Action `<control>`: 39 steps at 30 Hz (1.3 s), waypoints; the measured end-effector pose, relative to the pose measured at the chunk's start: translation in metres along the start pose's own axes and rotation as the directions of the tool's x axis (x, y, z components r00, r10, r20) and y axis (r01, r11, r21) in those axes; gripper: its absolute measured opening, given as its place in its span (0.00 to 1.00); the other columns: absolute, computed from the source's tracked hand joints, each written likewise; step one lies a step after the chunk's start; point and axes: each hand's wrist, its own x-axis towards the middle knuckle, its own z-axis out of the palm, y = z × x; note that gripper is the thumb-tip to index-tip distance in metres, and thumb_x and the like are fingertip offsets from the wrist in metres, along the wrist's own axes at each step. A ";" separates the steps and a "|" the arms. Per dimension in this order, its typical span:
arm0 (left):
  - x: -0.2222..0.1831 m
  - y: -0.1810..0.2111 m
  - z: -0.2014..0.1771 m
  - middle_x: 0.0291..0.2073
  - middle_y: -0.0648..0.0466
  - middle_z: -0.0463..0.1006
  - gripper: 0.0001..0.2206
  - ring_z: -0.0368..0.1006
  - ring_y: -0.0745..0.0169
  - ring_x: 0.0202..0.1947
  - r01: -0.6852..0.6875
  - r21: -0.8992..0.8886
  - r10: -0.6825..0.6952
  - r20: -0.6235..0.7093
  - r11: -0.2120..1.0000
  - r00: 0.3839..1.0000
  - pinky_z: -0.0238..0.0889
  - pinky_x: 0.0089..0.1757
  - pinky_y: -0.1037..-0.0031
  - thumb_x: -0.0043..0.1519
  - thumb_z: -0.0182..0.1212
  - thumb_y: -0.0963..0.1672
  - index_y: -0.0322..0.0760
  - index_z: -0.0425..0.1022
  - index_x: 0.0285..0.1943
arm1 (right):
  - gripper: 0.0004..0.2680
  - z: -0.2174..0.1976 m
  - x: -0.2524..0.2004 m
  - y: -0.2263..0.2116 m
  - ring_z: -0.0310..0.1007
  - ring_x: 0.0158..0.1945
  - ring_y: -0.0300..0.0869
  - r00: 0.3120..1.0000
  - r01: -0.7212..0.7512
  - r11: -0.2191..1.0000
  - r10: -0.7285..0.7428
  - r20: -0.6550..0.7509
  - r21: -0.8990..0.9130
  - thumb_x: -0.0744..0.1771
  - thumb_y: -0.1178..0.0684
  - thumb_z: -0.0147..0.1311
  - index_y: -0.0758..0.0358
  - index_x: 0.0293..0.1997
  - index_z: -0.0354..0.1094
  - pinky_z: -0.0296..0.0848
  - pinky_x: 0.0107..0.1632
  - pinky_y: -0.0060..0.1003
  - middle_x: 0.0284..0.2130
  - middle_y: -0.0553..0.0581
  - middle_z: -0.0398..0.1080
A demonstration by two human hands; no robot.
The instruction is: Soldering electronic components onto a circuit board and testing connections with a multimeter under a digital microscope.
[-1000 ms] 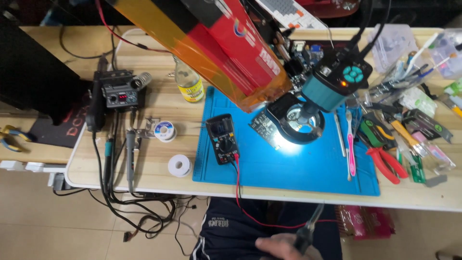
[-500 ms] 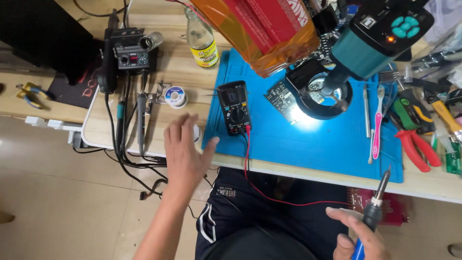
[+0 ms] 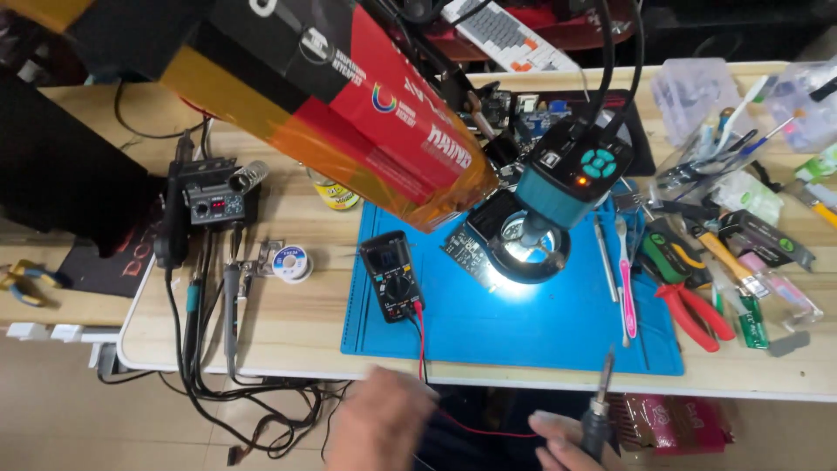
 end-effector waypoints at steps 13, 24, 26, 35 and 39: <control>0.038 0.052 0.064 0.40 0.51 0.86 0.05 0.82 0.52 0.44 0.184 -0.475 -0.020 0.329 0.861 0.944 0.74 0.47 0.63 0.71 0.64 0.45 0.42 0.84 0.46 | 0.09 0.063 -0.023 -0.022 0.88 0.40 0.34 0.362 0.771 0.216 -0.923 0.132 -0.599 0.69 0.55 0.57 0.62 0.53 0.77 0.89 0.49 0.25 0.52 0.60 0.83; 0.067 0.041 0.082 0.43 0.48 0.84 0.06 0.76 0.42 0.41 -0.121 -0.306 0.212 0.286 0.944 0.935 0.66 0.40 0.53 0.75 0.64 0.45 0.38 0.81 0.52 | 0.11 0.056 0.017 -0.056 0.88 0.48 0.50 0.147 0.646 -0.146 -0.940 0.309 -0.749 0.65 0.57 0.69 0.51 0.52 0.78 0.88 0.53 0.46 0.45 0.56 0.83; 0.070 0.038 0.088 0.44 0.50 0.85 0.06 0.76 0.42 0.41 -0.129 -0.266 0.204 0.275 0.955 0.940 0.66 0.40 0.54 0.76 0.64 0.45 0.39 0.81 0.52 | 0.12 0.056 0.011 -0.068 0.88 0.49 0.51 0.145 0.658 -0.151 -0.936 0.321 -0.738 0.65 0.57 0.70 0.51 0.53 0.79 0.88 0.54 0.47 0.46 0.57 0.84; 0.107 0.025 0.093 0.33 0.48 0.79 0.04 0.71 0.45 0.28 -0.010 -0.185 0.030 0.109 0.983 0.994 0.60 0.33 0.55 0.72 0.60 0.42 0.38 0.75 0.43 | 0.19 0.043 0.011 -0.096 0.84 0.62 0.48 0.389 0.654 0.071 -0.885 0.255 -0.753 0.73 0.50 0.47 0.61 0.75 0.60 0.77 0.68 0.45 0.55 0.53 0.84; 0.115 0.009 0.106 0.29 0.45 0.74 0.04 0.70 0.40 0.30 -0.020 -0.084 0.022 0.029 0.996 0.999 0.60 0.33 0.51 0.71 0.61 0.40 0.35 0.74 0.42 | 0.23 0.021 0.037 -0.095 0.86 0.53 0.56 0.105 0.713 -0.174 -0.931 0.349 -0.679 0.76 0.43 0.42 0.73 0.77 0.56 0.83 0.58 0.48 0.53 0.71 0.80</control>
